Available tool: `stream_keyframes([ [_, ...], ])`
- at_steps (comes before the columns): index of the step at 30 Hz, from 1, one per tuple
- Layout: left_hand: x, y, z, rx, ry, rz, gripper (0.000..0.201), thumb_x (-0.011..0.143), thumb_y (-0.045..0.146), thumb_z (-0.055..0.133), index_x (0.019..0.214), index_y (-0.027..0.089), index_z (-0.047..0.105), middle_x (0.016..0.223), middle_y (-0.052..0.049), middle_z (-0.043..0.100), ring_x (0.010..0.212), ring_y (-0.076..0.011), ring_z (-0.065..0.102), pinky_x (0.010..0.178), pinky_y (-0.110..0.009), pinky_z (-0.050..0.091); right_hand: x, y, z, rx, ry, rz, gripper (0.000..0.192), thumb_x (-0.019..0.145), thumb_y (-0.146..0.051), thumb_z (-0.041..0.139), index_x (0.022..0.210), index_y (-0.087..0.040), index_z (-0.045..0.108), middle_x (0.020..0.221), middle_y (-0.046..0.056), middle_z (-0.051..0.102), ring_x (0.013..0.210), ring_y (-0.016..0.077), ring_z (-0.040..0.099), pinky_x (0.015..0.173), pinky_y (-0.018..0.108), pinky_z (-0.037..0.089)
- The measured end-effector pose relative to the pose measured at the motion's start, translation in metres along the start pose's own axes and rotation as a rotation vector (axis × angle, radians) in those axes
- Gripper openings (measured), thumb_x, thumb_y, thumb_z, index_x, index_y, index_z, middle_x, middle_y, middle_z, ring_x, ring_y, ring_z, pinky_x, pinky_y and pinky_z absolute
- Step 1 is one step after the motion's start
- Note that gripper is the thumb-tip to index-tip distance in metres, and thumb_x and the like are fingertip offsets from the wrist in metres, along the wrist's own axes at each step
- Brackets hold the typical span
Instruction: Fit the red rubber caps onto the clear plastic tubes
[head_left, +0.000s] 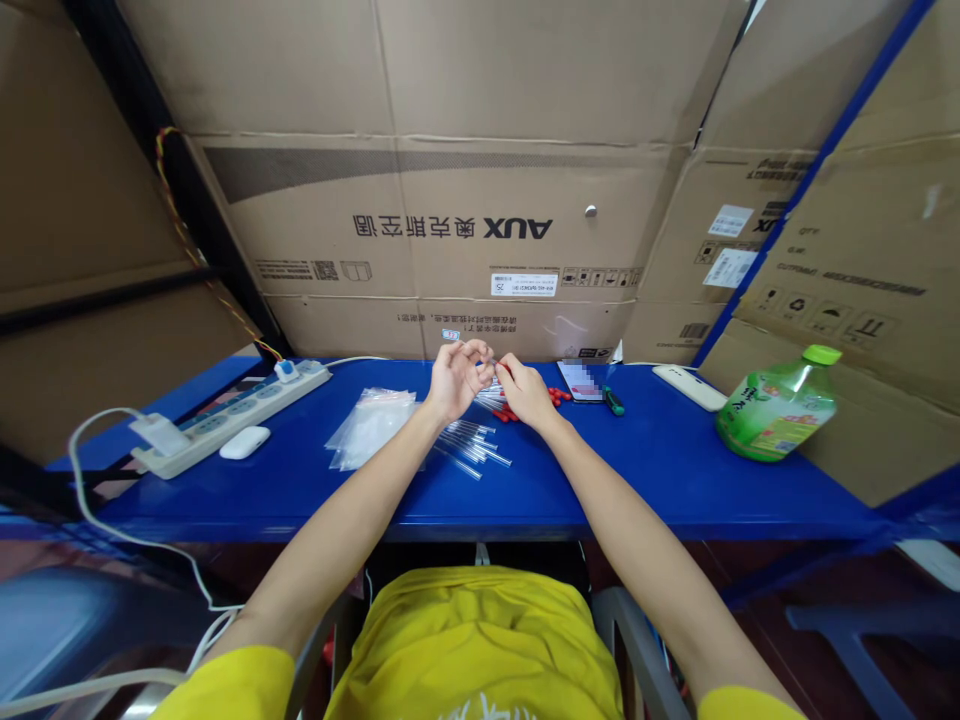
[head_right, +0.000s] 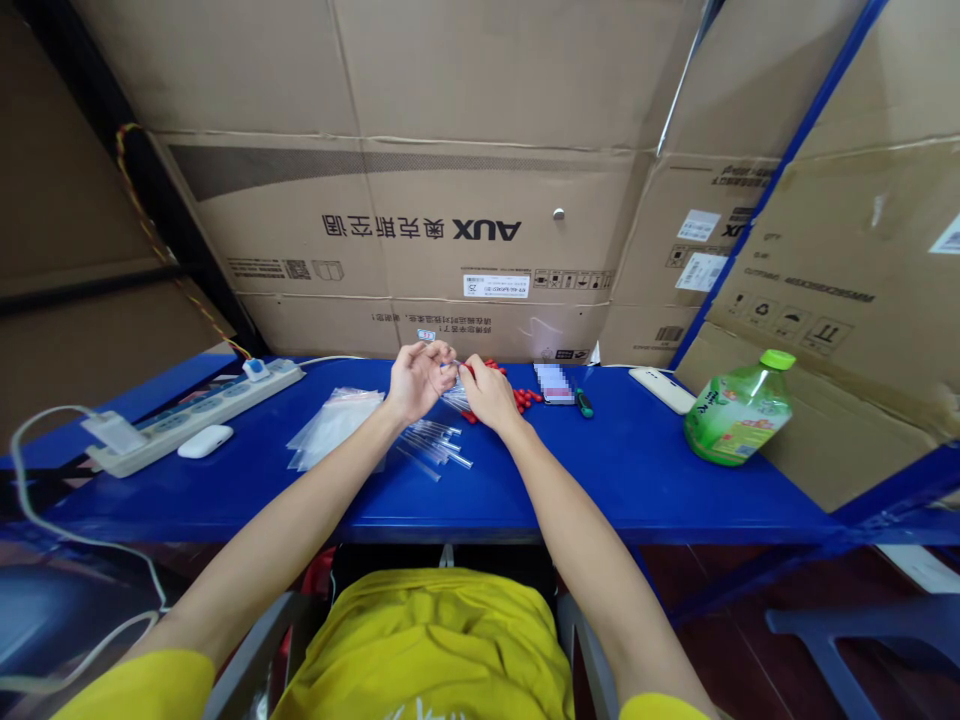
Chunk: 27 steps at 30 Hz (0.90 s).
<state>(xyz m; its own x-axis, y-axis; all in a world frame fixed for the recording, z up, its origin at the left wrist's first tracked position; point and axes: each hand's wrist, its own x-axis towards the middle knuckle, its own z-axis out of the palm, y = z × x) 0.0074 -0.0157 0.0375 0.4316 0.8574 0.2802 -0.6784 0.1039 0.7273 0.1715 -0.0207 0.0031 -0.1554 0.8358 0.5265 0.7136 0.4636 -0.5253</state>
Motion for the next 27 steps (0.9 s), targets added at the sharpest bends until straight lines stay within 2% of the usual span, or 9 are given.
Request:
stream_keyframes([
  [6, -0.002, 0.003, 0.003, -0.006, -0.014, -0.055, 0.023, 0.096, 0.038, 0.046, 0.085, 0.019, 0.051, 0.082, -0.003, 0.054, 0.046, -0.0074, 0.036, 0.042, -0.021, 0.03, -0.002, -0.004, -0.003, -0.024, 0.009, 0.034, 0.032, 0.107, -0.047, 0.036, 0.097, -0.026, 0.058, 0.078, 0.002, 0.068, 0.077, 0.0234, 0.064, 0.065, 0.028, 0.03],
  [10, -0.002, 0.001, 0.002, 0.04, -0.085, -0.049, 0.022, 0.094, 0.039, 0.047, 0.084, 0.019, 0.049, 0.085, -0.003, 0.055, 0.045, -0.006, 0.033, 0.043, -0.021, 0.029, -0.002, -0.005, -0.003, -0.036, -0.012, 0.042, 0.029, 0.106, -0.043, 0.036, 0.099, -0.026, 0.058, 0.082, 0.003, 0.069, 0.079, 0.0241, 0.064, 0.065, 0.028, 0.03],
  [13, -0.002, 0.0, 0.003, 0.041, -0.097, -0.056, 0.024, 0.094, 0.039, 0.048, 0.082, 0.019, 0.045, 0.084, -0.002, 0.053, 0.047, -0.0065, 0.033, 0.044, -0.02, 0.028, -0.002, -0.006, -0.004, -0.072, -0.038, 0.063, 0.029, 0.105, -0.039, 0.035, 0.103, -0.025, 0.06, 0.087, 0.004, 0.072, 0.083, 0.0248, 0.065, 0.066, 0.028, 0.029],
  [22, -0.002, -0.006, 0.004, 0.179, -0.118, -0.01, 0.036, 0.105, 0.045, 0.041, 0.08, 0.019, 0.041, 0.078, 0.001, 0.046, 0.048, -0.0059, 0.024, 0.045, -0.018, 0.021, -0.002, -0.016, -0.002, -0.26, -0.115, 0.146, 0.035, 0.105, -0.032, 0.031, 0.117, -0.021, 0.062, 0.101, 0.01, 0.076, 0.091, 0.0277, 0.067, 0.072, 0.031, 0.034],
  [27, -0.001, -0.013, 0.004, 0.253, -0.117, 0.026, 0.042, 0.107, 0.05, 0.042, 0.079, 0.018, 0.042, 0.075, 0.003, 0.042, 0.049, -0.0054, 0.022, 0.046, -0.017, 0.018, -0.003, -0.019, 0.0, -0.273, -0.114, 0.157, 0.035, 0.104, -0.028, 0.03, 0.118, -0.019, 0.061, 0.103, 0.01, 0.077, 0.091, 0.0266, 0.067, 0.071, 0.031, 0.034],
])
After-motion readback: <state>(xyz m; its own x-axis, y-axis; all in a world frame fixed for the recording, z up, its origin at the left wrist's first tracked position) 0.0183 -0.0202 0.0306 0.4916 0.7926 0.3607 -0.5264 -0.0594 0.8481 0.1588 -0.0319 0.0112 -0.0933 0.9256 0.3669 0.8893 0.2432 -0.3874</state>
